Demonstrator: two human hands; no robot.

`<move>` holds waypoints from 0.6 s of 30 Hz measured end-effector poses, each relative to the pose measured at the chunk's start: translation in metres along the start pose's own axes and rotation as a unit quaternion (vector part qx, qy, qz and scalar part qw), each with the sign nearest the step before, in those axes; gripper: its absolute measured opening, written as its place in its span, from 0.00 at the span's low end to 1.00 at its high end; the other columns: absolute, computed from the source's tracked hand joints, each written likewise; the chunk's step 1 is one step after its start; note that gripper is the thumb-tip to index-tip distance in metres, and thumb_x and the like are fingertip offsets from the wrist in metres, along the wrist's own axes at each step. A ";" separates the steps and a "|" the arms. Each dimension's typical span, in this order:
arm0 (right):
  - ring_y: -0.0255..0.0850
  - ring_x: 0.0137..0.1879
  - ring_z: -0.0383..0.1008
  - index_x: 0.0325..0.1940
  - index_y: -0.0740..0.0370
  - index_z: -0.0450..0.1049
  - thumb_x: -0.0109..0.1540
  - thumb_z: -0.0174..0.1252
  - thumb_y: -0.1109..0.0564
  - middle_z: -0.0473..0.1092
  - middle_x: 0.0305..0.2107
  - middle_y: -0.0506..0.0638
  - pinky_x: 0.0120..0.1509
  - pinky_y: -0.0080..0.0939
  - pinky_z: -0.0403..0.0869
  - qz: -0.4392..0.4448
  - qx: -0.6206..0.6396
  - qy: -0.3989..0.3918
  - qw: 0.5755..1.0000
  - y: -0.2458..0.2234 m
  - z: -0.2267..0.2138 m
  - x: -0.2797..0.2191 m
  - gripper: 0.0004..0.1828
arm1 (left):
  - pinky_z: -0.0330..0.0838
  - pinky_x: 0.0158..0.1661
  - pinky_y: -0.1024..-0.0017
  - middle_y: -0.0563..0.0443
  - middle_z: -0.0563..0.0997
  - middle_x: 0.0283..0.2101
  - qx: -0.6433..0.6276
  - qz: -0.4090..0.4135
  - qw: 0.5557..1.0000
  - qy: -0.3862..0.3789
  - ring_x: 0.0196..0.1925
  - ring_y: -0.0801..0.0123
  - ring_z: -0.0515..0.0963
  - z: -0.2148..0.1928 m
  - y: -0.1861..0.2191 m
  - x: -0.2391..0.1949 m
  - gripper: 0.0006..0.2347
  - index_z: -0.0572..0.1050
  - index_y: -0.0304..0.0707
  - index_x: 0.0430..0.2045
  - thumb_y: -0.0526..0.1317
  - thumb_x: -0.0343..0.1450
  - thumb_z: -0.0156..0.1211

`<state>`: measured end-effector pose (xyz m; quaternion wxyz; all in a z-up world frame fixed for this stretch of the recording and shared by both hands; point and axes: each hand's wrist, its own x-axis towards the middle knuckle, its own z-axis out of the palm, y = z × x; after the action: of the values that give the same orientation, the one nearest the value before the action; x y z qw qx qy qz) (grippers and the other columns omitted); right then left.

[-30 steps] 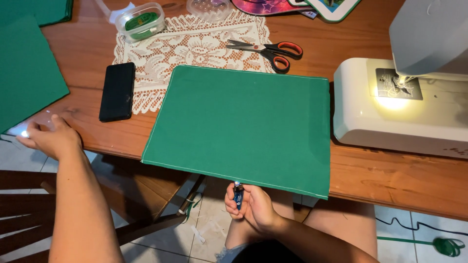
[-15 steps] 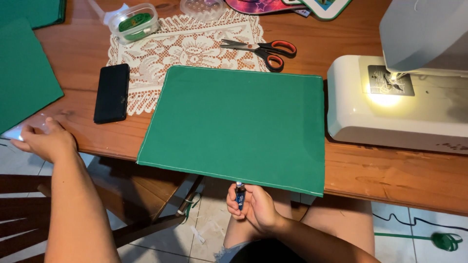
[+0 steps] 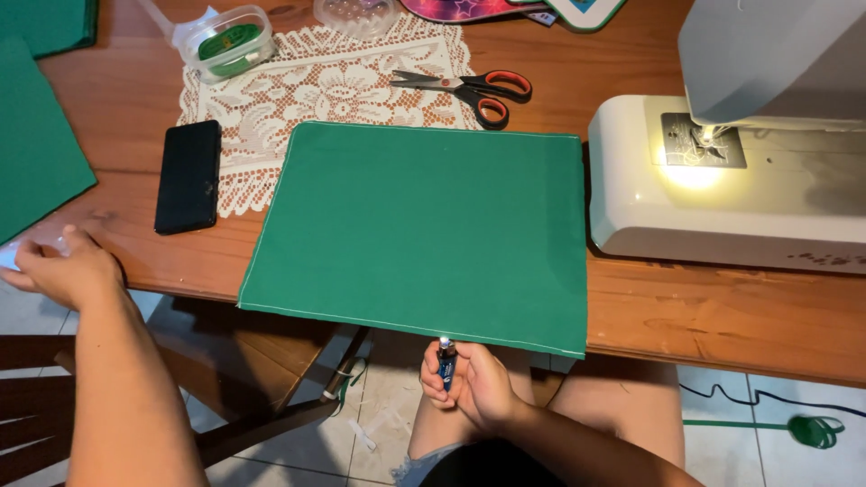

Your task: Cutting a piece of green fabric with scissors and sealing the edges with a lighter at a craft station.

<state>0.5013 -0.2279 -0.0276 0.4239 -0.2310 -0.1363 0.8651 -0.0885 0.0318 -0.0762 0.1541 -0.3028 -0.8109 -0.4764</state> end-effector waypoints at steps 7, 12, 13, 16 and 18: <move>0.39 0.24 0.52 0.32 0.63 0.63 0.67 0.35 0.49 0.58 0.21 0.54 0.28 0.36 0.54 -0.013 0.006 -0.002 1.000 -0.003 -0.006 -0.006 0.18 | 0.78 0.51 0.59 0.43 0.53 0.67 -0.050 0.018 0.999 0.009 0.52 0.55 0.83 -0.012 0.020 -0.007 0.15 0.75 0.38 0.53 0.45 0.82 0.76; 0.39 0.24 0.52 0.32 0.64 0.63 0.67 0.35 0.49 0.59 0.21 0.54 0.29 0.36 0.54 -0.015 0.010 -0.003 1.000 -0.005 -0.007 -0.011 0.19 | 0.81 0.48 0.56 0.40 0.59 0.61 -0.047 0.039 0.998 0.026 0.53 0.50 0.84 -0.013 0.023 -0.007 0.17 0.74 0.35 0.54 0.43 0.81 0.78; 0.39 0.24 0.52 0.32 0.64 0.63 0.66 0.35 0.49 0.59 0.21 0.54 0.28 0.36 0.54 -0.012 0.013 0.000 1.000 -0.005 -0.007 -0.011 0.19 | 0.79 0.44 0.52 0.40 0.62 0.58 -0.027 0.044 0.998 0.033 0.48 0.48 0.82 -0.016 0.027 -0.009 0.17 0.74 0.35 0.53 0.44 0.80 0.77; 0.39 0.24 0.52 0.32 0.63 0.62 0.65 0.36 0.49 0.58 0.21 0.54 0.28 0.36 0.53 -0.009 0.016 0.001 1.000 -0.007 -0.008 -0.014 0.17 | 0.76 0.45 0.50 0.37 0.64 0.54 -0.018 0.055 0.998 0.028 0.48 0.43 0.79 -0.022 0.032 -0.009 0.17 0.73 0.33 0.53 0.42 0.80 0.76; 0.39 0.25 0.53 0.32 0.63 0.62 0.64 0.36 0.50 0.57 0.21 0.54 0.28 0.36 0.52 -0.010 0.017 -0.001 1.000 -0.008 -0.009 -0.016 0.16 | 0.75 0.51 0.51 0.34 0.64 0.55 -0.028 0.063 0.998 0.017 0.52 0.41 0.79 -0.023 0.033 -0.009 0.17 0.72 0.30 0.55 0.40 0.80 0.75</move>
<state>0.5204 -0.2355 -0.0272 0.4361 -0.2212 -0.1242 0.8634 -0.0612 0.0202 -0.0471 0.1889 -0.3489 -0.7741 -0.4934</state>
